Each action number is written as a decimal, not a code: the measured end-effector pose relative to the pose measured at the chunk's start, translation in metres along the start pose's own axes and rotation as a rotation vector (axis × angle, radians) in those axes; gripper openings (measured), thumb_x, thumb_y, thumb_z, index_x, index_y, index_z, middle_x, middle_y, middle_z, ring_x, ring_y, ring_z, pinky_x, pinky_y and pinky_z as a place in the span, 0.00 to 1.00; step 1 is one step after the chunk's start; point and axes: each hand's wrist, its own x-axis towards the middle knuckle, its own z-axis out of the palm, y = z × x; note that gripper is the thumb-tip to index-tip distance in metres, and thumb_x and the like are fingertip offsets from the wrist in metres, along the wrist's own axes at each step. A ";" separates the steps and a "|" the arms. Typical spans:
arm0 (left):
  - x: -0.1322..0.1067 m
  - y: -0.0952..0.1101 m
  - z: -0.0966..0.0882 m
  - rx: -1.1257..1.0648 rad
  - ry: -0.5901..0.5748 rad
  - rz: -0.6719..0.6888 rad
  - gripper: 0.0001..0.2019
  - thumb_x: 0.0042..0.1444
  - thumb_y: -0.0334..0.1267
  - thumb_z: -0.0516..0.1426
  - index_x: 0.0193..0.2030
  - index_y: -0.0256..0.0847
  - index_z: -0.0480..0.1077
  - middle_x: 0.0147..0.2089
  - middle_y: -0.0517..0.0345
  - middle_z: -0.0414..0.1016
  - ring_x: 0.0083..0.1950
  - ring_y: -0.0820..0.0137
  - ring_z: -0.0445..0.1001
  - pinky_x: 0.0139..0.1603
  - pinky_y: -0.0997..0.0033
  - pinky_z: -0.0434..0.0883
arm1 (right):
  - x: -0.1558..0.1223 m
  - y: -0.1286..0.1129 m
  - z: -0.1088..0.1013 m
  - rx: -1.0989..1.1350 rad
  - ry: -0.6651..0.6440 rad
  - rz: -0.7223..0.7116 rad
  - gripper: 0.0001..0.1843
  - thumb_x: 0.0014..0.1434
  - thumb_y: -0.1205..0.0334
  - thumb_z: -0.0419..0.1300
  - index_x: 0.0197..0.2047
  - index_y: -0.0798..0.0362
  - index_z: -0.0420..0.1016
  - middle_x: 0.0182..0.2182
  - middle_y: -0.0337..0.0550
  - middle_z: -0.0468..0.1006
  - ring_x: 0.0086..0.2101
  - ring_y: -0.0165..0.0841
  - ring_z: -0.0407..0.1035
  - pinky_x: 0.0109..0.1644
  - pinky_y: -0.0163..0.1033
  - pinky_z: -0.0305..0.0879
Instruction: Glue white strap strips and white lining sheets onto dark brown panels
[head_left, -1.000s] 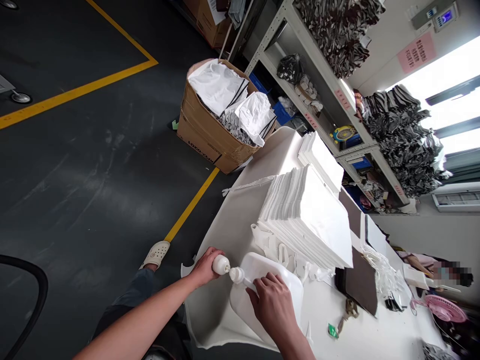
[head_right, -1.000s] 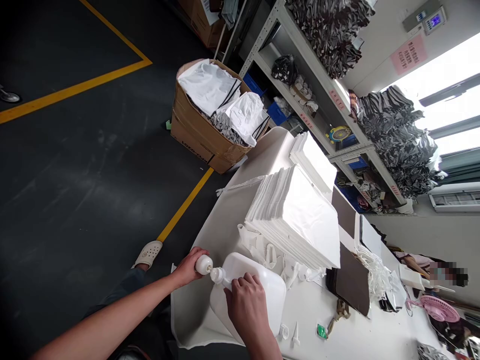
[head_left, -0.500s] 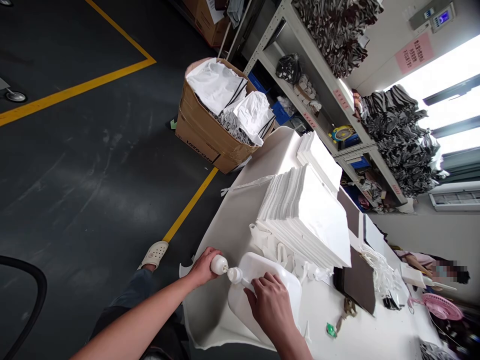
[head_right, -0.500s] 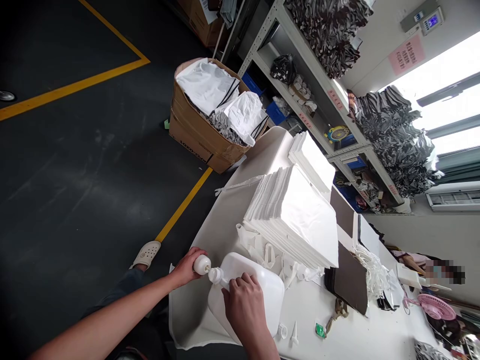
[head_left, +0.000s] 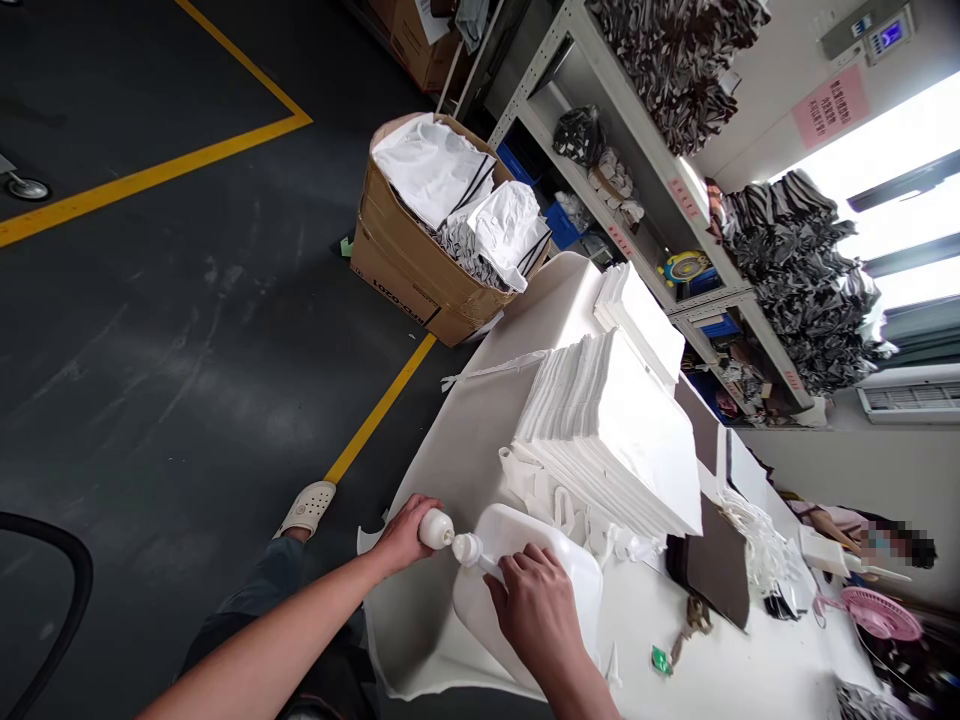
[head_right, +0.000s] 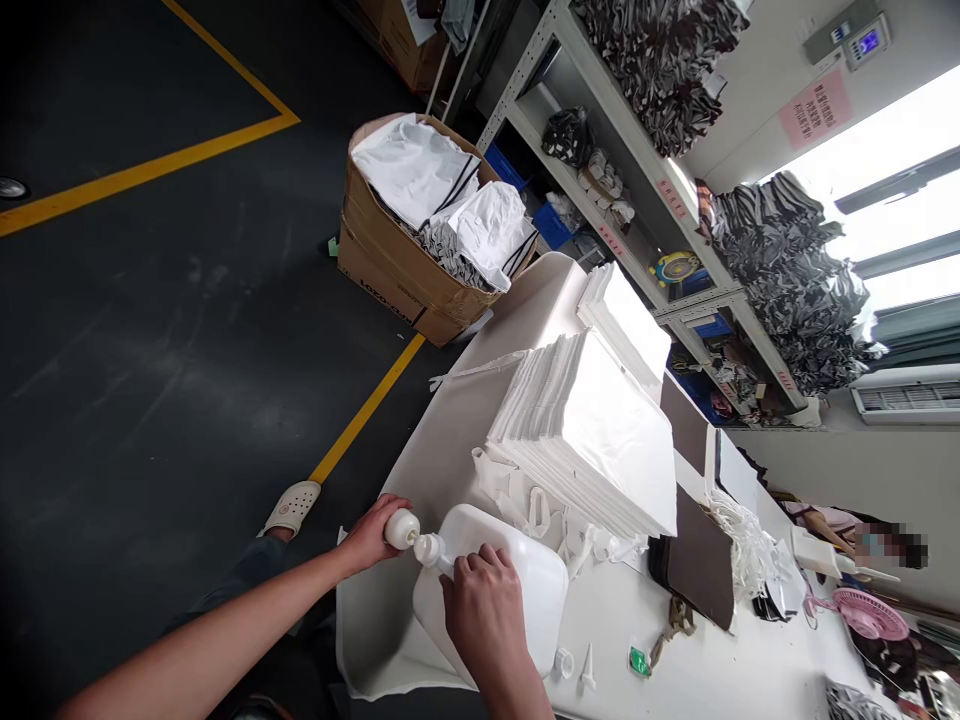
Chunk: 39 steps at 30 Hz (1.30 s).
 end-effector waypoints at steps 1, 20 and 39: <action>0.000 -0.001 0.000 0.002 0.002 -0.002 0.27 0.54 0.42 0.68 0.59 0.41 0.68 0.60 0.48 0.68 0.57 0.57 0.71 0.59 0.49 0.72 | 0.000 0.000 0.000 -0.003 0.002 -0.001 0.13 0.55 0.67 0.70 0.24 0.52 0.71 0.22 0.39 0.75 0.30 0.36 0.66 0.40 0.42 0.53; 0.003 -0.006 -0.001 0.013 -0.001 -0.017 0.26 0.55 0.42 0.68 0.59 0.41 0.68 0.60 0.49 0.68 0.56 0.57 0.71 0.57 0.49 0.73 | 0.004 -0.004 0.006 -0.020 -0.011 -0.004 0.13 0.56 0.67 0.69 0.24 0.51 0.71 0.22 0.38 0.75 0.30 0.36 0.65 0.39 0.42 0.53; 0.001 -0.005 -0.002 -0.002 -0.010 -0.022 0.25 0.55 0.41 0.68 0.58 0.41 0.68 0.60 0.49 0.68 0.56 0.58 0.71 0.58 0.49 0.72 | 0.006 -0.006 0.002 -0.031 -0.050 0.005 0.13 0.58 0.65 0.69 0.25 0.51 0.72 0.23 0.39 0.76 0.31 0.37 0.67 0.40 0.42 0.54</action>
